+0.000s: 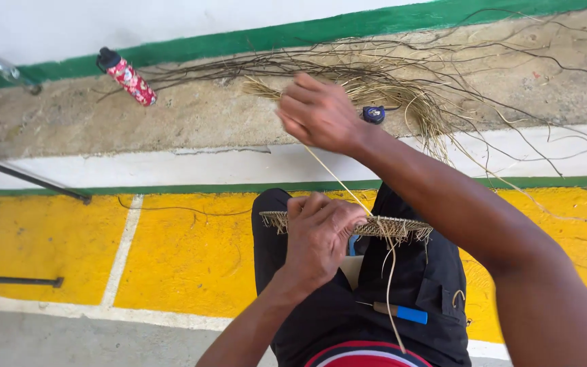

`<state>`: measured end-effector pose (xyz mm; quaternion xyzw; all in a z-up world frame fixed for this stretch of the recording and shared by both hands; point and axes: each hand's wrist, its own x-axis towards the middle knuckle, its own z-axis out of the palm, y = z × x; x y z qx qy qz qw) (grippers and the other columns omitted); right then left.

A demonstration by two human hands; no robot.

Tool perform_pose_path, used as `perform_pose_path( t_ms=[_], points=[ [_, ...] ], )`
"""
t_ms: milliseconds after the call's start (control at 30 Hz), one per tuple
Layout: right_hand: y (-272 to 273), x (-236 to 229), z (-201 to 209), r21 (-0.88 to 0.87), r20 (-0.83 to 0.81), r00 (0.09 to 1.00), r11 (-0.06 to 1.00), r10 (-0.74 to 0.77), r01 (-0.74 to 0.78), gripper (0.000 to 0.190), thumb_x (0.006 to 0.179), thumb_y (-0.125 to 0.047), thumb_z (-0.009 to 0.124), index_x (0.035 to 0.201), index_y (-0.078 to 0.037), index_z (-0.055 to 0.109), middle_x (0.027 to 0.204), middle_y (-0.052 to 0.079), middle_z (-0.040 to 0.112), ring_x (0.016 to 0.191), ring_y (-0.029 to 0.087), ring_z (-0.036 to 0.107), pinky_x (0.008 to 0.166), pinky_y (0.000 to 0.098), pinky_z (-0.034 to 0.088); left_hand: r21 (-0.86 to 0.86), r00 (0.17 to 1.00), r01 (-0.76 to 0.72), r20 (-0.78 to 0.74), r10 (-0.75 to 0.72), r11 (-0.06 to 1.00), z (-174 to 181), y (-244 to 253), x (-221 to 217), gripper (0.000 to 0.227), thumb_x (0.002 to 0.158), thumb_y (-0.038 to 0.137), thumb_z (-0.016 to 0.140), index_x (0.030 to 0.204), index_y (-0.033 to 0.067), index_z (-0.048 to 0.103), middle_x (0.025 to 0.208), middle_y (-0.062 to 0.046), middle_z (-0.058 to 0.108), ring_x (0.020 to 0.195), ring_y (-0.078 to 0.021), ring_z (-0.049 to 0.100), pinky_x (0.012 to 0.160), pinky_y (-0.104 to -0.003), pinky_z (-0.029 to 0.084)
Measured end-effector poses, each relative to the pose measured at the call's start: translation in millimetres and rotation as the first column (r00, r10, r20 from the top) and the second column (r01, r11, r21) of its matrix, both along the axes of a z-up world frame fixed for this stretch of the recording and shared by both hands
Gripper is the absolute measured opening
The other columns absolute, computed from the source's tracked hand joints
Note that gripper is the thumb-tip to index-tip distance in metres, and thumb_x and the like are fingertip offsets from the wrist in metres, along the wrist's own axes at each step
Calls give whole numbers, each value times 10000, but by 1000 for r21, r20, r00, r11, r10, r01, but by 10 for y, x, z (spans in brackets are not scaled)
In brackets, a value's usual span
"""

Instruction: The person is weaving a circular basket or tray using long thin fibers and a needle/tool.

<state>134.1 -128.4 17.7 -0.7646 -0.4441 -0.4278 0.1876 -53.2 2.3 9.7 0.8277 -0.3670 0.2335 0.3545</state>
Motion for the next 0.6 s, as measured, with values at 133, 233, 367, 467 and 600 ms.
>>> perform_pose_path(
  t_ms=[133,233,367,467,600],
  points=[
    [235,194,155,18,142,990,1000,5,-8,121,907,-124,703,895,-87,589,872,44,584,851,219,552,660,366,528,-1,999,-40,0,40,999,20,82,108,110,990,140,650,1090,112,687,995,28,726,918,-179,610,914,-378,373],
    [112,345,-30,-2,97,994,999,-51,51,115,911,-138,688,872,-101,586,866,31,610,841,189,586,647,353,545,33,997,-35,-66,37,999,42,140,134,82,1005,177,654,1056,124,690,964,29,718,915,-187,610,896,-370,382],
    [-512,159,-38,5,-530,835,984,-149,178,349,1055,-340,592,842,-68,638,719,46,611,640,175,590,580,347,502,66,994,-37,-99,43,997,39,158,420,134,1000,268,646,1036,149,695,959,24,729,912,-194,614,874,-368,387],
    [-991,-269,-142,153,-818,575,969,15,192,490,1092,-429,510,864,-32,684,688,49,640,634,158,623,622,339,527,83,986,-67,-144,78,994,22,112,666,154,995,294,638,1025,158,704,905,30,727,873,-199,610,855,-379,385],
    [-1204,-860,-436,428,-889,268,881,372,199,423,1024,-411,490,1067,-58,720,932,4,728,881,95,711,786,284,611,94,982,-34,-180,50,995,39,6,814,149,1003,297,630,986,162,690,854,38,710,891,-188,630,841,-397,384]
  ],
)
